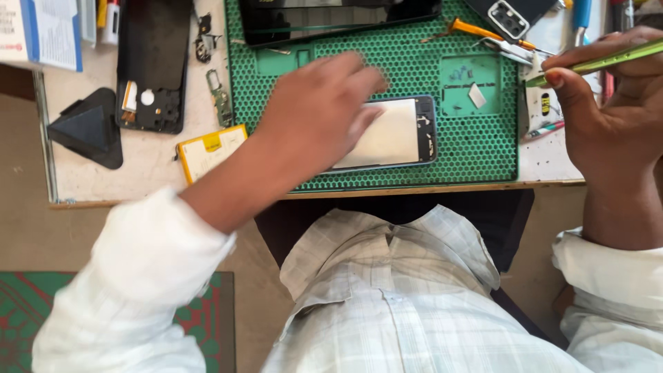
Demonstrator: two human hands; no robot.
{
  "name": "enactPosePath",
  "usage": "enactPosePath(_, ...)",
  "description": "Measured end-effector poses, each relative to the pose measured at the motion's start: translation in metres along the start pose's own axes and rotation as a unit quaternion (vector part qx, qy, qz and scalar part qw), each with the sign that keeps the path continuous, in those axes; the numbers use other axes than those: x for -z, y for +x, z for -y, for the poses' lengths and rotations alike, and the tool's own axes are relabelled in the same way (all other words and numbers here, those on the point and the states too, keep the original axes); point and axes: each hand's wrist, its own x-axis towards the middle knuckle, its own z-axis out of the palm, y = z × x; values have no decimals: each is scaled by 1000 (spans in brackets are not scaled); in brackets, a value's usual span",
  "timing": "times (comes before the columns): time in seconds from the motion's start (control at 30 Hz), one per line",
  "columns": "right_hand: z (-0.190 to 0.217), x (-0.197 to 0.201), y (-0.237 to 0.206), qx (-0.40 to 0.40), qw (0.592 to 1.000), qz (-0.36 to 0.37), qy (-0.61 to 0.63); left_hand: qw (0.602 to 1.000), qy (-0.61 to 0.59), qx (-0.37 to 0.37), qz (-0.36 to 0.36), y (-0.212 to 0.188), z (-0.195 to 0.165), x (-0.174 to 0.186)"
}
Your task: The person uses a green screwdriver to remove screws from a disassembled smartphone, then applies glue from a tube to the phone's internal frame. The person secures the phone with rubber bands and inspects the assembly.
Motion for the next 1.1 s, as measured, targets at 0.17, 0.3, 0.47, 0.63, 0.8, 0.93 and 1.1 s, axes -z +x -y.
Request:
enactPosePath(0.17, -8, 0, -14, -1, 999, -47, 7, 989, -16, -141, -37, 50, 6, -59)
enactPosePath(0.3, -7, -1, -24, -5, 997, -77, 10, 984, 41, -170, -31, 63, 7, -72)
enactPosePath(0.47, 3, -5, -25, 0, 996, -89, 16, 981, 43, -187, -17, 62, 10, -64)
enactPosePath(0.63, 6, -5, -26, 78, 994, -72, 28, 975, 61, -214, 27, 61, 11, -51)
enactPosePath(0.8, 0, -2, -30, 26, 998, -64, 8, 968, 43, -242, 56, 65, 15, -34)
enactPosePath(0.93, -4, 0, -31, 57, 996, -64, 19, 966, 29, -245, 72, 71, 16, -30)
enactPosePath(1.1, -4, 1, -33, 48, 997, -60, 4, 968, -24, -236, 81, 78, 13, -33)
